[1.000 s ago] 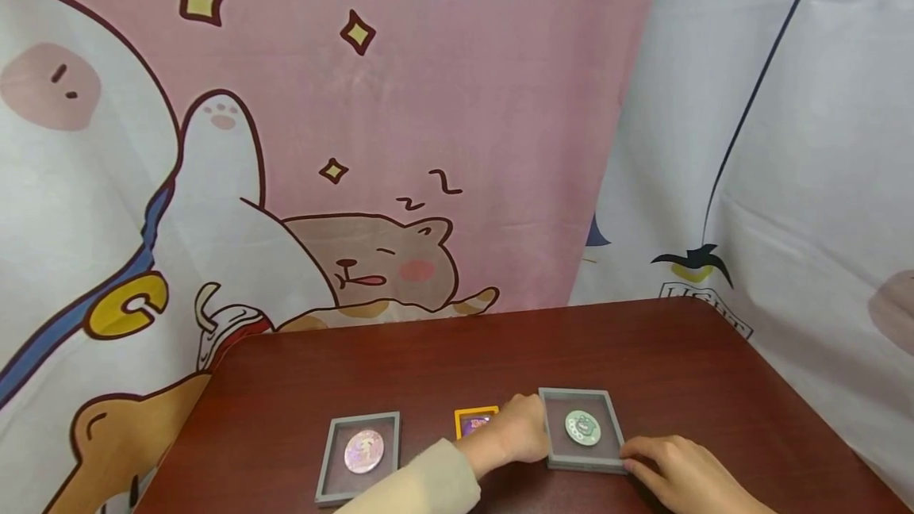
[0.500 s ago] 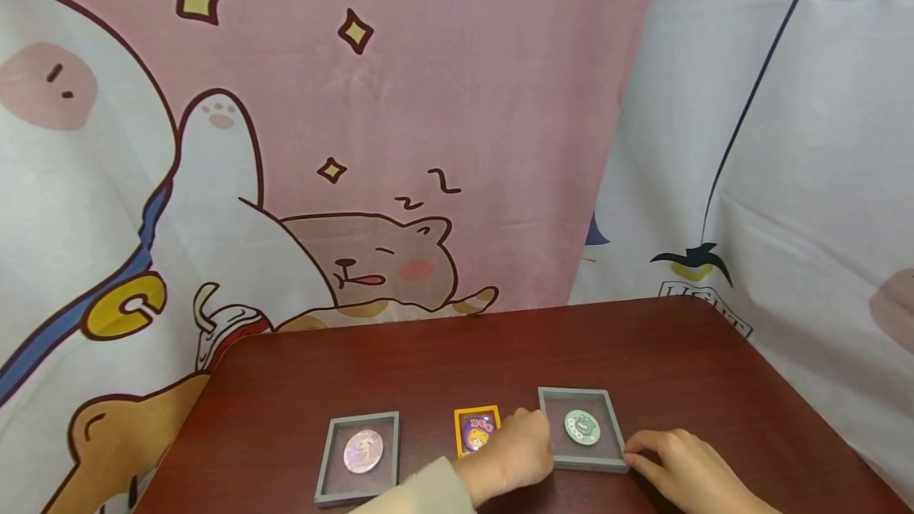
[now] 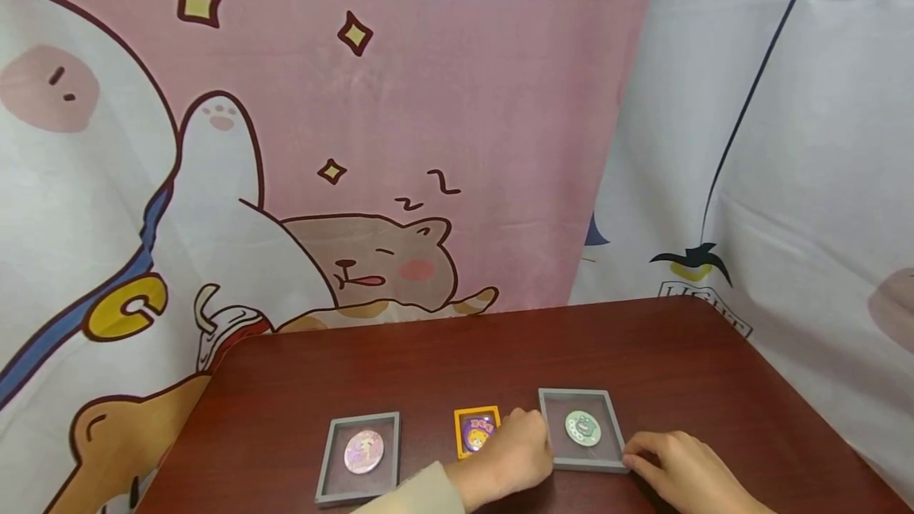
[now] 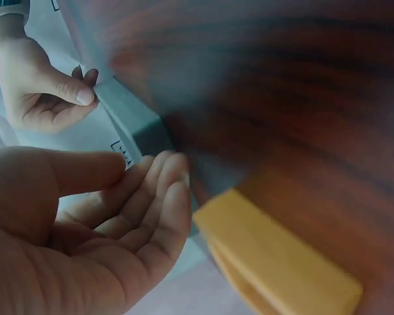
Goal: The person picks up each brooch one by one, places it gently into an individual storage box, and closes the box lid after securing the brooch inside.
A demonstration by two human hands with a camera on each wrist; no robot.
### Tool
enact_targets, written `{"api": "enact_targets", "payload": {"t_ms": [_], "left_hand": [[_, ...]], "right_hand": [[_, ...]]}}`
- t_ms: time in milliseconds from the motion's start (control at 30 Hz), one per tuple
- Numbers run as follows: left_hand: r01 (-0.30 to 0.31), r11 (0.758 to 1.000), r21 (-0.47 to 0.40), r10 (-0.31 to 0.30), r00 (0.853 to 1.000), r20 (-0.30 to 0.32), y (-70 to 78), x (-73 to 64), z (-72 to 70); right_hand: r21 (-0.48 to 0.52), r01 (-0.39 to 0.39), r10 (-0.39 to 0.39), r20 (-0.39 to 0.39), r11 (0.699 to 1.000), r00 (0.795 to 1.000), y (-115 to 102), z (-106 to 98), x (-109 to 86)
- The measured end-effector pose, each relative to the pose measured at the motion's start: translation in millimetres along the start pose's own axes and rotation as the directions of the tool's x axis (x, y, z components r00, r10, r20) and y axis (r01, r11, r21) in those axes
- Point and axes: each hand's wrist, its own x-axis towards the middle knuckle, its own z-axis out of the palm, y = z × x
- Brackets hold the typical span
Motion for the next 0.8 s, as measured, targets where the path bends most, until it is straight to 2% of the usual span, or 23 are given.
{"api": "enact_targets", "payload": {"t_ms": [167,267,333,367,467,567,667,800], "left_hand": [[-0.092,0.991,-0.097,0.085,0.994,-0.075,-10.5,-5.9,-18.0],[-0.145,0.986,-0.081,0.131,0.979,-0.158,-21.5,-14.4,-32.0],[-0.174,0.984,-0.033,0.163,0.961,-0.222,-29.8,-22.4,-41.2],[-0.184,0.983,0.010,0.180,0.947,-0.265,-34.3,-26.7,-45.6],[-0.168,0.983,0.069,0.182,0.917,-0.356,-48.1,-40.7,-57.7],[-0.107,0.990,0.088,0.134,0.894,-0.426,-63.5,-55.0,-69.1],[-0.025,0.999,0.045,0.043,0.894,-0.445,-77.9,-70.0,-81.7],[0.074,0.997,-0.008,-0.070,0.895,-0.440,-95.7,-90.1,-97.0]], "right_hand": [[-0.043,-0.104,0.103,-0.024,0.994,0.994,-5.3,-4.3,-1.0],[-0.043,-0.169,0.168,-0.023,0.985,0.985,-7.0,-7.6,-0.4],[-0.044,-0.207,0.206,-0.032,0.977,0.978,-7.4,-10.3,-0.5],[-0.045,-0.219,0.217,-0.040,0.975,0.975,-7.7,-11.5,-0.8],[-0.043,-0.242,0.238,-0.071,0.969,0.969,-6.8,-14.5,-2.3],[-0.046,-0.258,0.253,-0.099,0.965,0.962,-5.8,-16.2,-4.0],[-0.056,-0.272,0.264,-0.119,0.961,0.957,-4.3,-17.6,-5.5],[-0.085,-0.238,0.223,-0.159,0.967,0.962,-2.1,-18.3,-7.1]]}}
